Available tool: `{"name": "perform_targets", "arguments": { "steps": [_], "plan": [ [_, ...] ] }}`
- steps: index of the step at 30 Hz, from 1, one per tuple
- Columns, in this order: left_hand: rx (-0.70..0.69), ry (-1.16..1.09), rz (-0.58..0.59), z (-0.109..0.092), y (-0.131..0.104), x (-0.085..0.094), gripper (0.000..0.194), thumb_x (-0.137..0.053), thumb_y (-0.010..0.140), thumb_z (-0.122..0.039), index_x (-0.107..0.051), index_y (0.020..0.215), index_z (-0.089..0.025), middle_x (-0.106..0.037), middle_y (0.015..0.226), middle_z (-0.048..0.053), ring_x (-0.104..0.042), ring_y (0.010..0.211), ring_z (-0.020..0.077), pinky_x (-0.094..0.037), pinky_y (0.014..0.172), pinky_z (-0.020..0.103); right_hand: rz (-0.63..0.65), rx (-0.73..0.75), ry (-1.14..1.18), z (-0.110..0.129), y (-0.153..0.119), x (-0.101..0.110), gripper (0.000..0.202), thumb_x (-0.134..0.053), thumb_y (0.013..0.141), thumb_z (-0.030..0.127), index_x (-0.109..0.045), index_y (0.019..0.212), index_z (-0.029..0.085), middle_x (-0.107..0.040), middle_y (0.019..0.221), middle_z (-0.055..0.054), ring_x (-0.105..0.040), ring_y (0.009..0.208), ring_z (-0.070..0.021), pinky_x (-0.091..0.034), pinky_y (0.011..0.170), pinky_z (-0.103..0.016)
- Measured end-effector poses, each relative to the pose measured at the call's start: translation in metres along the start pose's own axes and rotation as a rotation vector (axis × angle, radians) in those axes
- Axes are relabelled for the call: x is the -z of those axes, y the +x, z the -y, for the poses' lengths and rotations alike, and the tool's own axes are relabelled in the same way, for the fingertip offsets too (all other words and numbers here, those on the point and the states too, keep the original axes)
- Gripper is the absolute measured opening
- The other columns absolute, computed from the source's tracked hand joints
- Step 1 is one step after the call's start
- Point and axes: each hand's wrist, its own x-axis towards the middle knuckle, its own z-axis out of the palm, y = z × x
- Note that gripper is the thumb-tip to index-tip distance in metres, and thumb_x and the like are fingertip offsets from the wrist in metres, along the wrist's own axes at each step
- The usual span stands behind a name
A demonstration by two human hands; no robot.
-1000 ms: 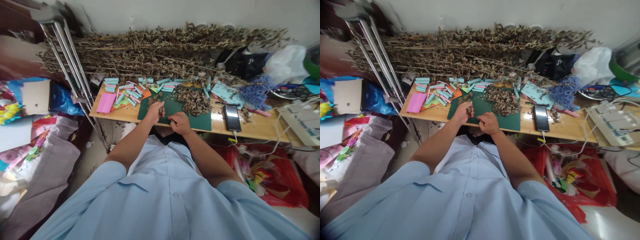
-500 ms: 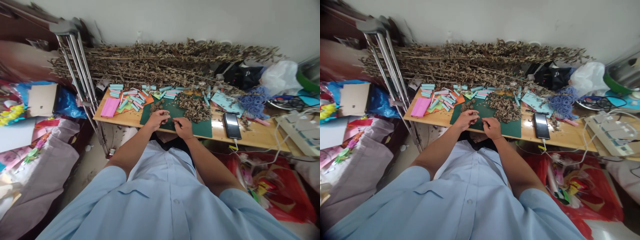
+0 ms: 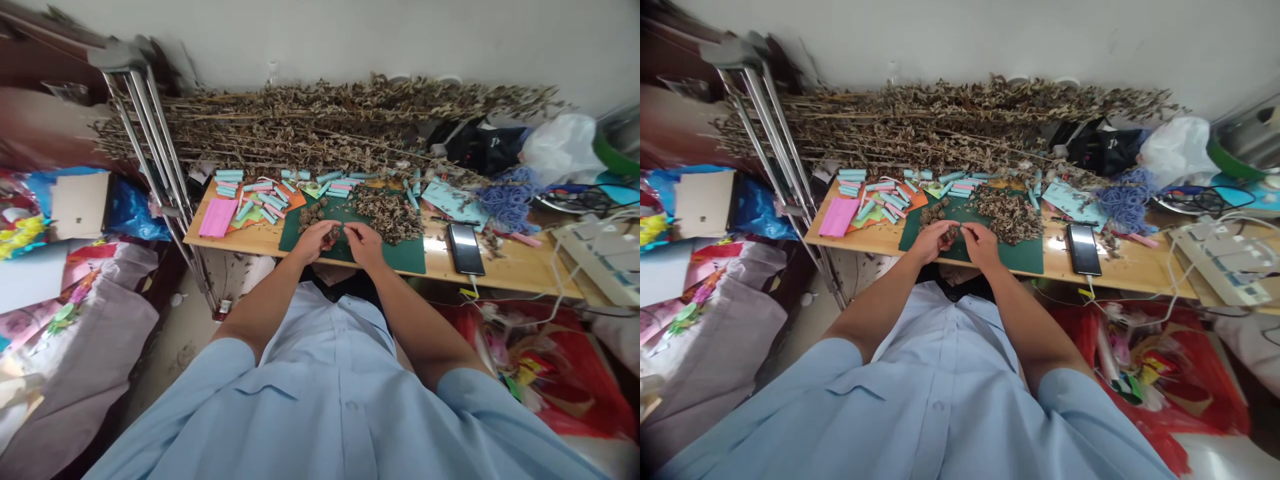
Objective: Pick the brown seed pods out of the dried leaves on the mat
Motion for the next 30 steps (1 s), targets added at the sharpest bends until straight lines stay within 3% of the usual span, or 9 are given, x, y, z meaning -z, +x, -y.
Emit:
{"name": "perform_targets", "arguments": {
  "steps": [5, 11, 21, 30],
  "plan": [
    [-0.012, 0.107, -0.084, 0.0060, 0.0016, 0.0004, 0.029, -0.066, 0.087, -0.035, -0.063, 0.110, -0.017, -0.063, 0.077, 0.002, -0.052, 0.055, 0.0073, -0.030, 0.045, 0.016, 0.036, -0.094, 0.103, -0.0045, 0.0029, -0.0092, 0.032, -0.058, 0.094, 0.046, -0.074, 0.110, 0.023, -0.076, 0.095, -0.005, -0.065, 0.064, -0.0162, -0.059, 0.064, -0.034],
    [-0.050, 0.087, -0.094, 0.0047, -0.0012, -0.0018, 0.030, -0.073, 0.083, -0.038, -0.057, 0.098, -0.017, -0.060, 0.072, -0.002, -0.054, 0.052, 0.0069, -0.032, 0.044, 0.016, 0.096, -0.021, 0.073, -0.0033, -0.0008, -0.0075, 0.030, -0.057, 0.096, 0.041, -0.074, 0.112, 0.023, -0.075, 0.095, -0.006, -0.063, 0.059, -0.0138, -0.058, 0.066, -0.034],
    [-0.060, 0.030, -0.085, 0.0034, -0.0024, 0.0004, 0.040, -0.079, 0.078, -0.040, -0.063, 0.104, -0.015, -0.065, 0.076, 0.000, -0.064, 0.061, 0.0107, -0.047, 0.052, 0.022, 0.124, 0.022, -0.007, -0.0045, -0.0005, -0.0084, 0.026, -0.055, 0.098, 0.038, -0.075, 0.105, 0.022, -0.075, 0.093, -0.007, -0.069, 0.084, -0.0198, -0.057, 0.081, -0.036],
    [-0.074, 0.016, -0.155, 0.0030, -0.0031, -0.0048, 0.032, -0.080, 0.075, -0.032, -0.067, 0.096, -0.013, -0.063, 0.073, 0.000, -0.058, 0.057, 0.0083, -0.040, 0.050, 0.021, 0.125, 0.038, -0.071, -0.0043, -0.0003, -0.0091, 0.023, -0.055, 0.097, 0.036, -0.071, 0.094, 0.021, -0.071, 0.079, -0.004, -0.066, 0.078, -0.0190, -0.053, 0.078, -0.033]
  ]
}}
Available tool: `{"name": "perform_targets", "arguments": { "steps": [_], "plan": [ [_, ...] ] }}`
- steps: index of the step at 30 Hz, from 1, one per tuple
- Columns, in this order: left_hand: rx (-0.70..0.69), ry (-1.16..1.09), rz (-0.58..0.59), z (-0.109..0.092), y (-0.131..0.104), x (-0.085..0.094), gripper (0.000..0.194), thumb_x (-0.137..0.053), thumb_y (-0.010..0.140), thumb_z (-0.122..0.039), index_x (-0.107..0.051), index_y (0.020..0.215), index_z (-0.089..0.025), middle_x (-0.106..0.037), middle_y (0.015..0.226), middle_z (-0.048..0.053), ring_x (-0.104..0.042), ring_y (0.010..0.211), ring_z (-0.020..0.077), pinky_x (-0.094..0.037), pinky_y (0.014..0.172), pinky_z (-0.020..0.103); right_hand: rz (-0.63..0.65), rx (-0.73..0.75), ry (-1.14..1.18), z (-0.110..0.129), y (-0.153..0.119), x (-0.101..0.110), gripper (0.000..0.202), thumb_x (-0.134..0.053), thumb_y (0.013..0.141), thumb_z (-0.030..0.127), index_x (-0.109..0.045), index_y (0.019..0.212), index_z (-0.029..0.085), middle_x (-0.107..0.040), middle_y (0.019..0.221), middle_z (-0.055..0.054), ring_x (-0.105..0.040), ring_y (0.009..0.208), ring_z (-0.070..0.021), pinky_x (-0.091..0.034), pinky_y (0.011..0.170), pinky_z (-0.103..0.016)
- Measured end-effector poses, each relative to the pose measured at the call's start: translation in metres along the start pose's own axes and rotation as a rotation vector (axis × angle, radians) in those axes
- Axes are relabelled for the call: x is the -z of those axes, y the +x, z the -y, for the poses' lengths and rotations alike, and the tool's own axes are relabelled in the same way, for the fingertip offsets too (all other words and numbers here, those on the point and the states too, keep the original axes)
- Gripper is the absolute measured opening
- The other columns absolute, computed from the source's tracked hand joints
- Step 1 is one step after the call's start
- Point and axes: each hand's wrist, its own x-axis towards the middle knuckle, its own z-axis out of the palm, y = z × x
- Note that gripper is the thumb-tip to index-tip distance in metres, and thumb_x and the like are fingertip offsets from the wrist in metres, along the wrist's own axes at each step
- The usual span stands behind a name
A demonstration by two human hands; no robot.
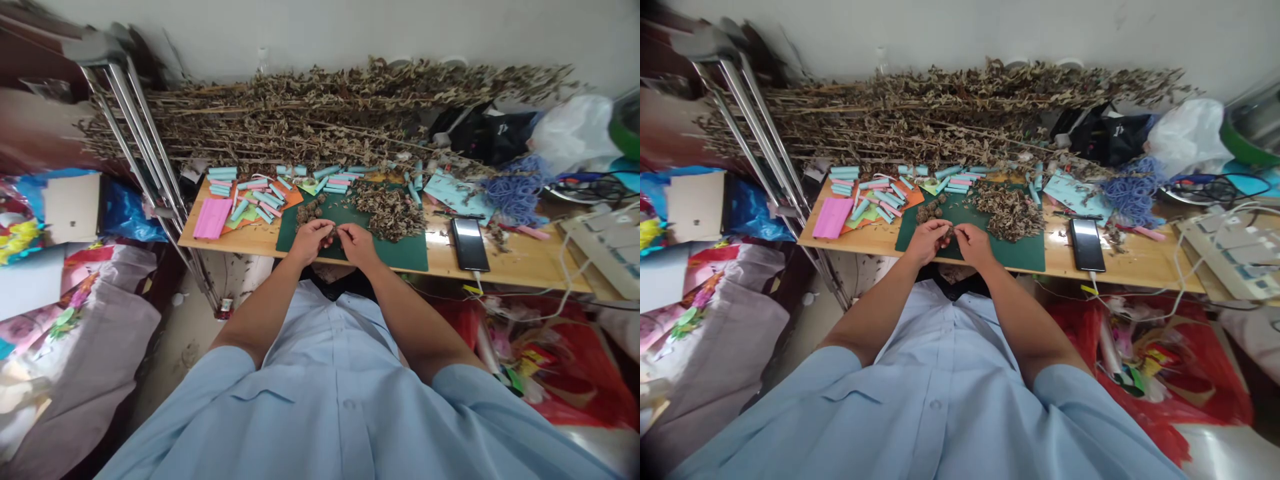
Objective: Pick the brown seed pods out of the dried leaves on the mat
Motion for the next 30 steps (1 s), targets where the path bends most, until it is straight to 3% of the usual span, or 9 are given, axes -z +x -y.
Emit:
{"name": "perform_targets", "arguments": {
  "steps": [12, 18, 22, 30],
  "plan": [
    [0.015, 0.119, -0.054, 0.0049, 0.0055, -0.0009, 0.026, -0.076, 0.081, -0.036, -0.065, 0.093, -0.015, -0.058, 0.068, -0.001, -0.054, 0.054, 0.0068, -0.034, 0.046, 0.018, -0.066, -0.123, 0.146, 0.0026, -0.0026, 0.0017, 0.029, -0.051, 0.099, 0.047, -0.066, 0.097, 0.022, -0.067, 0.073, 0.000, -0.059, 0.055, -0.0136, -0.053, 0.061, -0.029],
    [0.012, 0.190, 0.024, 0.0018, 0.0054, -0.0029, 0.030, -0.069, 0.087, -0.043, -0.066, 0.094, -0.014, -0.059, 0.068, 0.000, -0.057, 0.057, 0.0083, -0.035, 0.045, 0.018, -0.038, 0.019, 0.061, 0.0033, -0.0026, 0.0024, 0.027, -0.054, 0.099, 0.043, -0.072, 0.098, 0.022, -0.075, 0.092, -0.005, -0.069, 0.084, -0.0188, -0.056, 0.083, -0.034],
    [-0.011, 0.232, 0.075, 0.0012, 0.0031, 0.0001, 0.031, -0.074, 0.084, -0.039, -0.067, 0.100, -0.014, -0.060, 0.070, 0.000, -0.056, 0.058, 0.0079, -0.037, 0.047, 0.018, -0.055, 0.064, 0.011, 0.0016, -0.0023, 0.0005, 0.025, -0.052, 0.099, 0.038, -0.073, 0.100, 0.023, -0.076, 0.097, -0.006, -0.070, 0.090, -0.0204, -0.056, 0.087, -0.037],
    [0.033, 0.256, -0.013, 0.0017, 0.0014, -0.0042, 0.022, -0.071, 0.082, -0.026, -0.069, 0.101, -0.014, -0.059, 0.066, -0.001, -0.056, 0.058, 0.0077, -0.037, 0.050, 0.017, -0.057, 0.072, -0.032, 0.0037, -0.0013, -0.0002, 0.027, -0.052, 0.100, 0.040, -0.072, 0.099, 0.023, -0.076, 0.096, -0.007, -0.070, 0.090, -0.0213, -0.056, 0.087, -0.038]
  ]
}}
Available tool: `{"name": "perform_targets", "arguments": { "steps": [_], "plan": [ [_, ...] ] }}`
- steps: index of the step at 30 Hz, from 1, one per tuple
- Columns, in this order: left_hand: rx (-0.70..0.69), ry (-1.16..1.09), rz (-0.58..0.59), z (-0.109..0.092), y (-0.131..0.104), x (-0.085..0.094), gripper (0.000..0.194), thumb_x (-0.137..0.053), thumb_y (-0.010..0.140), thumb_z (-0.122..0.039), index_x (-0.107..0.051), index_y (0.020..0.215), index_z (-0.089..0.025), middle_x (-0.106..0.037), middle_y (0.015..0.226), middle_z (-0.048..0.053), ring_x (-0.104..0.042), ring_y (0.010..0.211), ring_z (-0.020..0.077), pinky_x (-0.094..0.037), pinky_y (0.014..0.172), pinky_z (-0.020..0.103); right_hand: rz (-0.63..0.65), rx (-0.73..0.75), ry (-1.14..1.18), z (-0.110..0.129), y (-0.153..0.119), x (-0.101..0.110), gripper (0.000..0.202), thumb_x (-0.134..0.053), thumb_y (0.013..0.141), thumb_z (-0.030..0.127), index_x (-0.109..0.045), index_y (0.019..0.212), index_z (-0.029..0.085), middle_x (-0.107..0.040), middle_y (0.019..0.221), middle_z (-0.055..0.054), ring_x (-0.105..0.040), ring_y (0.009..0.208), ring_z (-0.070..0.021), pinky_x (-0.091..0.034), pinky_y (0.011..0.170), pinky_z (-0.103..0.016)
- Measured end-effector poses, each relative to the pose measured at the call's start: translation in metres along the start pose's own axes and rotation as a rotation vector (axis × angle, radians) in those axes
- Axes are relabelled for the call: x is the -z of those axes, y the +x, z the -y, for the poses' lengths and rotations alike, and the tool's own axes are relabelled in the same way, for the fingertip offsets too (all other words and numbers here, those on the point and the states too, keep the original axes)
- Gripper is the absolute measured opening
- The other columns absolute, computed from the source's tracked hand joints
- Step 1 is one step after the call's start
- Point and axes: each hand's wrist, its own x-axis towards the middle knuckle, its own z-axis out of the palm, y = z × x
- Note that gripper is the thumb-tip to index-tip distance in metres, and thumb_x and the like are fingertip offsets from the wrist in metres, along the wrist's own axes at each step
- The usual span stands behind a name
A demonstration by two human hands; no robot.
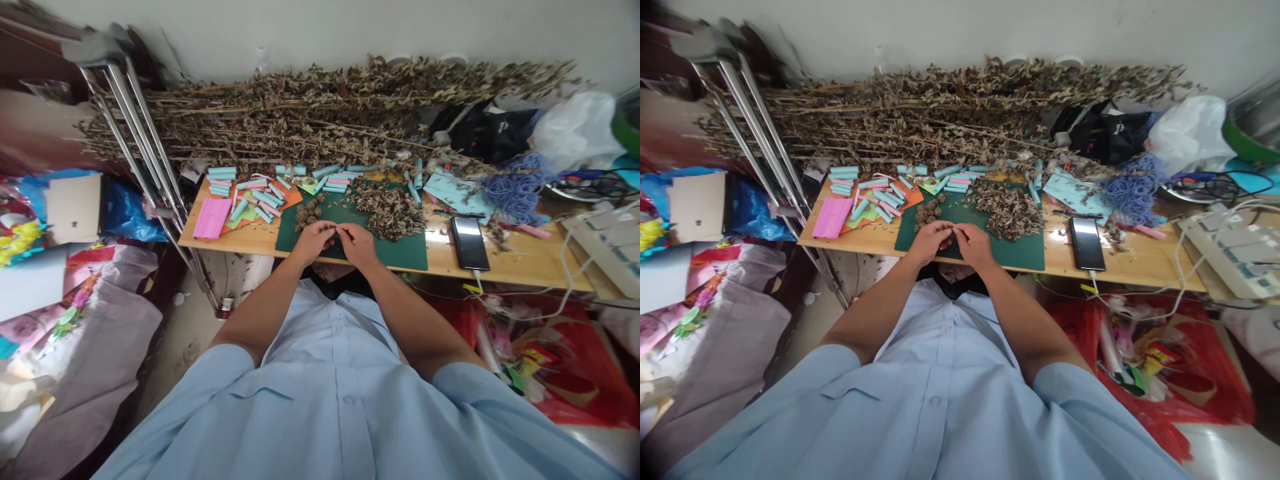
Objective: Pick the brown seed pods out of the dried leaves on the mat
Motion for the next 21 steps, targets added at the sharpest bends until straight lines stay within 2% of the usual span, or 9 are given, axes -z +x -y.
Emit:
{"name": "perform_targets", "arguments": {
  "steps": [6, 13, 17, 21],
  "plan": [
    [-0.019, -0.017, -0.033, 0.0021, 0.0005, -0.0014, 0.017, -0.066, 0.081, -0.020, -0.064, 0.098, -0.017, -0.058, 0.068, -0.002, -0.056, 0.057, 0.0068, -0.036, 0.049, 0.017, -0.011, 0.001, 0.001, -0.0017, -0.0007, -0.0006, 0.023, -0.054, 0.099, 0.037, -0.072, 0.097, 0.023, -0.076, 0.095, -0.006, -0.070, 0.088, -0.0207, -0.056, 0.085, -0.037],
    [0.002, -0.037, -0.063, 0.0034, 0.0017, -0.0009, 0.015, -0.068, 0.079, -0.022, -0.060, 0.092, -0.017, -0.059, 0.070, -0.002, -0.055, 0.055, 0.0068, -0.036, 0.049, 0.017, -0.065, -0.081, 0.064, -0.0062, -0.0011, -0.0006, 0.021, -0.058, 0.096, 0.036, -0.072, 0.101, 0.022, -0.075, 0.096, -0.006, -0.068, 0.082, -0.0196, -0.056, 0.082, -0.036],
    [-0.012, 0.005, -0.061, 0.0031, 0.0000, -0.0003, 0.015, -0.068, 0.079, -0.023, -0.061, 0.092, -0.017, -0.058, 0.067, -0.002, -0.055, 0.056, 0.0075, -0.038, 0.050, 0.017, -0.022, -0.120, 0.115, -0.0050, -0.0018, 0.0002, 0.022, -0.060, 0.094, 0.037, -0.072, 0.103, 0.021, -0.074, 0.090, -0.005, -0.064, 0.072, -0.0174, -0.055, 0.076, -0.034],
    [-0.033, 0.040, -0.053, 0.0039, -0.0005, 0.0007, 0.014, -0.066, 0.080, -0.024, -0.062, 0.092, -0.017, -0.057, 0.066, -0.003, -0.056, 0.058, 0.0079, -0.040, 0.052, 0.017, 0.017, -0.112, 0.105, -0.0049, -0.0016, 0.0001, 0.020, -0.061, 0.093, 0.037, -0.073, 0.096, 0.021, -0.072, 0.084, -0.003, -0.062, 0.069, -0.0168, -0.052, 0.072, -0.032]
  ]
}}
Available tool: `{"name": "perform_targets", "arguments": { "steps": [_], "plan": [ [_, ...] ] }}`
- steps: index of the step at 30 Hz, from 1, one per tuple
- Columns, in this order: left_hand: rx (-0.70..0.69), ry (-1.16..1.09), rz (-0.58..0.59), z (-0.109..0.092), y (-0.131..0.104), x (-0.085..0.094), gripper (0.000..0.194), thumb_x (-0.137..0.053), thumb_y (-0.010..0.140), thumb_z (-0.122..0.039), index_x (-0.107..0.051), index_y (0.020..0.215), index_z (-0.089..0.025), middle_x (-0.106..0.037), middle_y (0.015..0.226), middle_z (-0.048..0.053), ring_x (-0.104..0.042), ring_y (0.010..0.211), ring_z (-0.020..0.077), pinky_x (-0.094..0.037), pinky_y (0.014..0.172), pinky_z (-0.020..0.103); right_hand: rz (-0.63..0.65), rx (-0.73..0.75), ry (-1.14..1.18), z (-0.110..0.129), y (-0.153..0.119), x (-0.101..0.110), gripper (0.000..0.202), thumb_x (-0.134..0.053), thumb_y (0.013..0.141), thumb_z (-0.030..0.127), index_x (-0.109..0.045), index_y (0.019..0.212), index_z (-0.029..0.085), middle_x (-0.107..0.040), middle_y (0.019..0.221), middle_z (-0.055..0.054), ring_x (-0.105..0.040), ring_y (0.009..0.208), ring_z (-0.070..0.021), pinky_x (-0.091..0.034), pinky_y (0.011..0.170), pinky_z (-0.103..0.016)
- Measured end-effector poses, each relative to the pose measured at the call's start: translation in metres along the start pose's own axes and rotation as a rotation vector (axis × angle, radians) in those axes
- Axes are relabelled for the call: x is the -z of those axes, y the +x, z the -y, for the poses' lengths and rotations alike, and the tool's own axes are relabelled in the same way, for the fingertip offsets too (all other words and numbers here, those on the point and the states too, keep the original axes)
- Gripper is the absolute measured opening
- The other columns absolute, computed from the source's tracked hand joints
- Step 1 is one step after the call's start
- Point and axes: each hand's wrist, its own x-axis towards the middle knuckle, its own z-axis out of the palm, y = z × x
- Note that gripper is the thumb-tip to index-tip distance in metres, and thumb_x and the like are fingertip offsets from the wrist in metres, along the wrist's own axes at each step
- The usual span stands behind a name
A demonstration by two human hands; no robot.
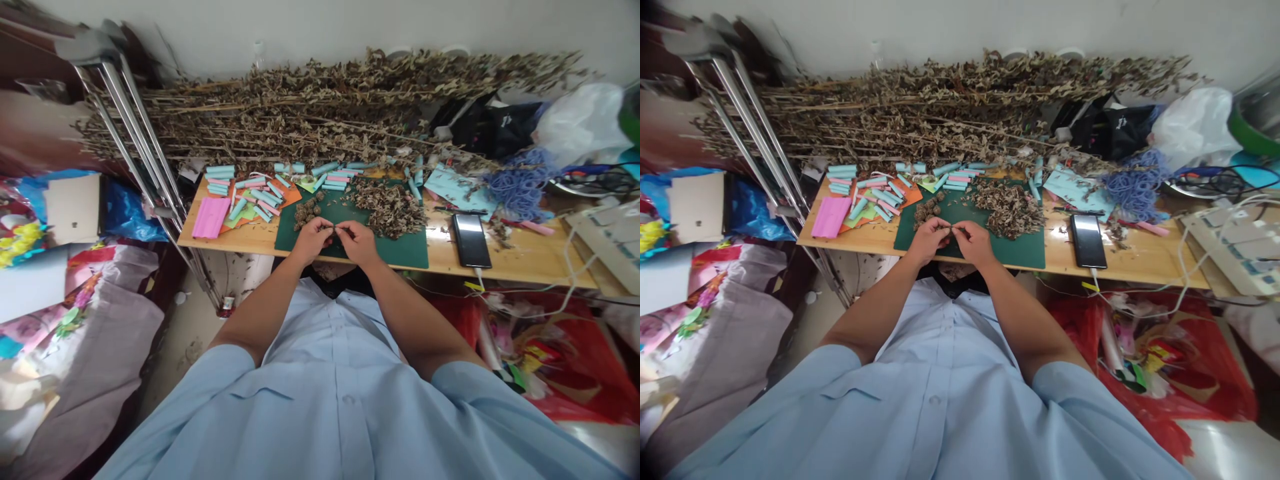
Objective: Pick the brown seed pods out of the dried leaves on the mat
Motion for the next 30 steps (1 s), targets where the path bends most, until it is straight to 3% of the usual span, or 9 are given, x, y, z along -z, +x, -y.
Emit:
{"name": "perform_targets", "arguments": {
  "steps": [8, 21, 30],
  "plan": [
    [0.014, 0.068, 0.021, 0.0013, 0.0009, 0.0001, 0.016, -0.064, 0.080, -0.025, -0.062, 0.093, -0.017, -0.059, 0.069, -0.003, -0.056, 0.060, 0.0073, -0.042, 0.055, 0.017, -0.039, -0.038, 0.108, -0.0004, -0.0001, -0.0029, 0.019, -0.064, 0.088, 0.032, -0.068, 0.103, 0.021, -0.072, 0.087, -0.002, -0.057, 0.062, -0.0131, -0.049, 0.066, -0.030],
    [0.023, 0.015, 0.001, -0.0005, 0.0014, -0.0018, 0.013, -0.061, 0.078, -0.019, -0.060, 0.091, -0.017, -0.056, 0.064, -0.004, -0.052, 0.052, 0.0066, -0.039, 0.051, 0.017, -0.088, -0.149, 0.288, -0.0098, 0.0034, -0.0061, 0.026, -0.066, 0.088, 0.039, -0.059, 0.107, 0.023, -0.069, 0.086, -0.001, -0.057, 0.060, -0.0118, -0.047, 0.057, -0.027],
    [0.017, 0.031, 0.023, 0.0004, 0.0008, -0.0001, 0.016, -0.062, 0.078, -0.019, -0.061, 0.094, -0.017, -0.057, 0.064, -0.003, -0.054, 0.055, 0.0072, -0.040, 0.052, 0.017, -0.033, -0.149, 0.280, -0.0073, 0.0015, -0.0068, 0.027, -0.066, 0.088, 0.042, -0.062, 0.107, 0.023, -0.071, 0.089, -0.003, -0.061, 0.066, -0.0137, -0.053, 0.062, -0.029]
  ]
}}
